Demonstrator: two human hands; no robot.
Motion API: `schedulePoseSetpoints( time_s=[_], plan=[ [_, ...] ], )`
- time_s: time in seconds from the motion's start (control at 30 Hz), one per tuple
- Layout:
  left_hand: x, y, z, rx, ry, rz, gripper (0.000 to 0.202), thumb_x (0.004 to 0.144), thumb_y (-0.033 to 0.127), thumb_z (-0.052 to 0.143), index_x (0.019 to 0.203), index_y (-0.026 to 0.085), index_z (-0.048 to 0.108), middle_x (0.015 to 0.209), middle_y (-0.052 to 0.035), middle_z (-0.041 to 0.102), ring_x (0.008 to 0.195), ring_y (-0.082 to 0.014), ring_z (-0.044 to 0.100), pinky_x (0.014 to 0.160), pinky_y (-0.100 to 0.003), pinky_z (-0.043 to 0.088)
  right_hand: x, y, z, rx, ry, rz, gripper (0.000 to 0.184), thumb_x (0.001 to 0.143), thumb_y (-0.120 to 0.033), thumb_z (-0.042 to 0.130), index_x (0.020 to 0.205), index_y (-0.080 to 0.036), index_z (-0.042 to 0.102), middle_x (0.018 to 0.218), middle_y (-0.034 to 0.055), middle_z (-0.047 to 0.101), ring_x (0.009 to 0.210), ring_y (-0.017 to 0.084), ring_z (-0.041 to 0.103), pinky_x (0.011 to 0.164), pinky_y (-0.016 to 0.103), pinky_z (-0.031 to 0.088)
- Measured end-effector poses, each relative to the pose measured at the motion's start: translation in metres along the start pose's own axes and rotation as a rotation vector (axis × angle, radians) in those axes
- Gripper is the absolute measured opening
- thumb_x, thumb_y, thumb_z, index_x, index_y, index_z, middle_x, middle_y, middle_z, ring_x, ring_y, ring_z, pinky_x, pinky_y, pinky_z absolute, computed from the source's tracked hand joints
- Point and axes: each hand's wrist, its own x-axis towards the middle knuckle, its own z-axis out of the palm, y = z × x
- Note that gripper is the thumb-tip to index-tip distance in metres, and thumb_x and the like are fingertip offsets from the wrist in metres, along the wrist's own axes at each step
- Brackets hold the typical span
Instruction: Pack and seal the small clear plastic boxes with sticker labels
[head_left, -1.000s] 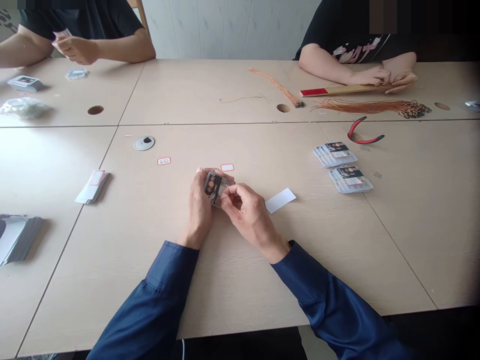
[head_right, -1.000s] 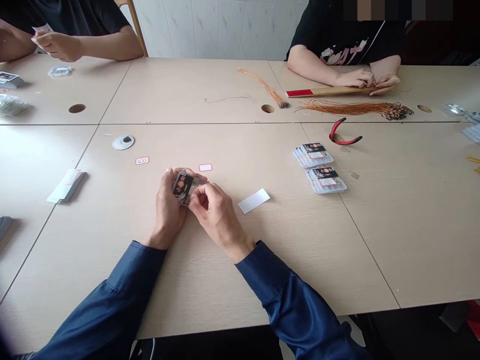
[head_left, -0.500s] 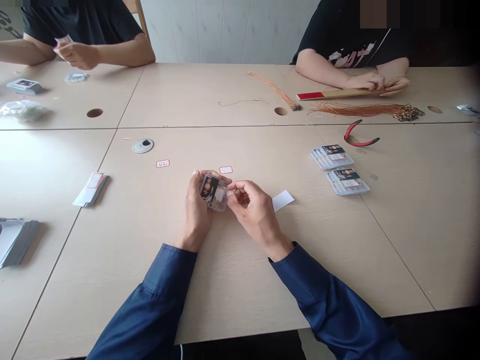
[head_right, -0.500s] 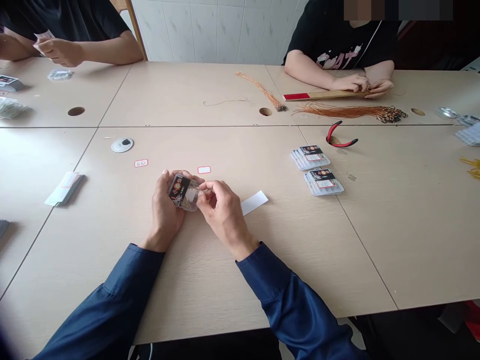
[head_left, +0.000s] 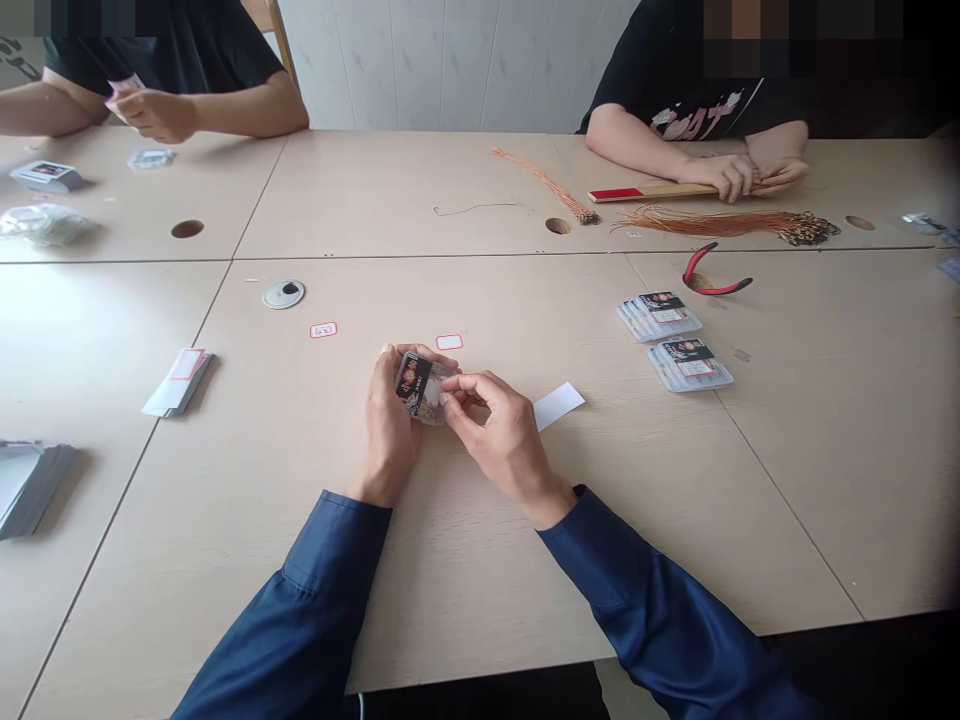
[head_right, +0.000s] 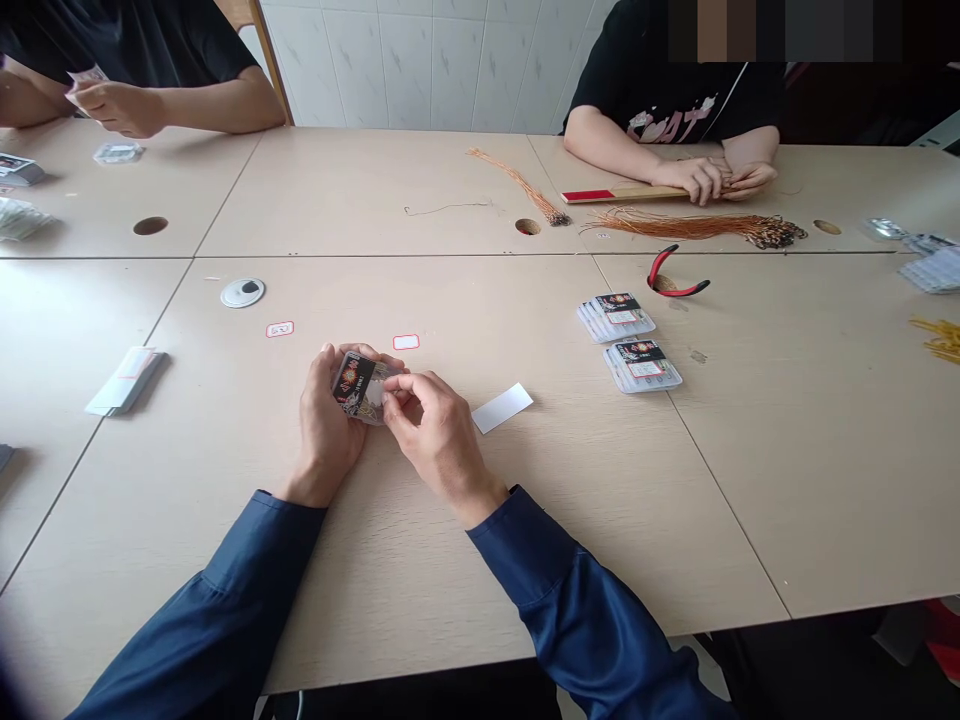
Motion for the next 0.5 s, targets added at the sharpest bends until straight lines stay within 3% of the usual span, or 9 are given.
schedulePoseSetpoints(
  time_s=[0.13, 0.33, 0.5],
  plan=[
    [-0.0001, -0.0006, -0.0010, 0.001, -0.008, 0.004, 0.039, 0.096, 0.049, 0.040, 0.083, 0.019, 0.060, 0.083, -0.0071, 0.070, 0.079, -0.0194, 0.070, 0.075, -0.033, 0.056, -0.0010, 0.0010, 0.0018, 0.047, 0.027, 0.058, 0.011, 0.089, -0.022, 0.062, 0.099, -0.020, 0.066, 0.095, 0.0047, 0.072, 0.083, 0.017, 0.069, 0.080, 0.033, 0.058],
    [-0.0002, -0.0020, -0.0013, 0.037, 0.000, 0.063, 0.038, 0.096, 0.048, 0.040, 0.082, 0.019, 0.059, 0.081, -0.0061, 0.070, 0.081, -0.0197, 0.070, 0.080, -0.034, 0.055, -0.0028, -0.0006, 0.0051, 0.006, 0.023, -0.028, 0.013, 0.090, -0.018, 0.060, 0.100, -0.021, 0.068, 0.098, 0.0054, 0.072, 0.090, 0.018, 0.069, 0.086, 0.034, 0.057],
    [-0.0006, -0.0025, -0.0006, 0.053, 0.012, 0.079, 0.035, 0.096, 0.046, 0.041, 0.083, 0.019, 0.059, 0.082, -0.0052, 0.069, 0.083, -0.0191, 0.069, 0.081, -0.033, 0.054, -0.0039, -0.0018, 0.0075, 0.086, 0.016, 0.086, 0.012, 0.088, -0.022, 0.062, 0.099, -0.020, 0.066, 0.094, 0.0044, 0.073, 0.084, 0.018, 0.070, 0.082, 0.033, 0.058]
  ],
)
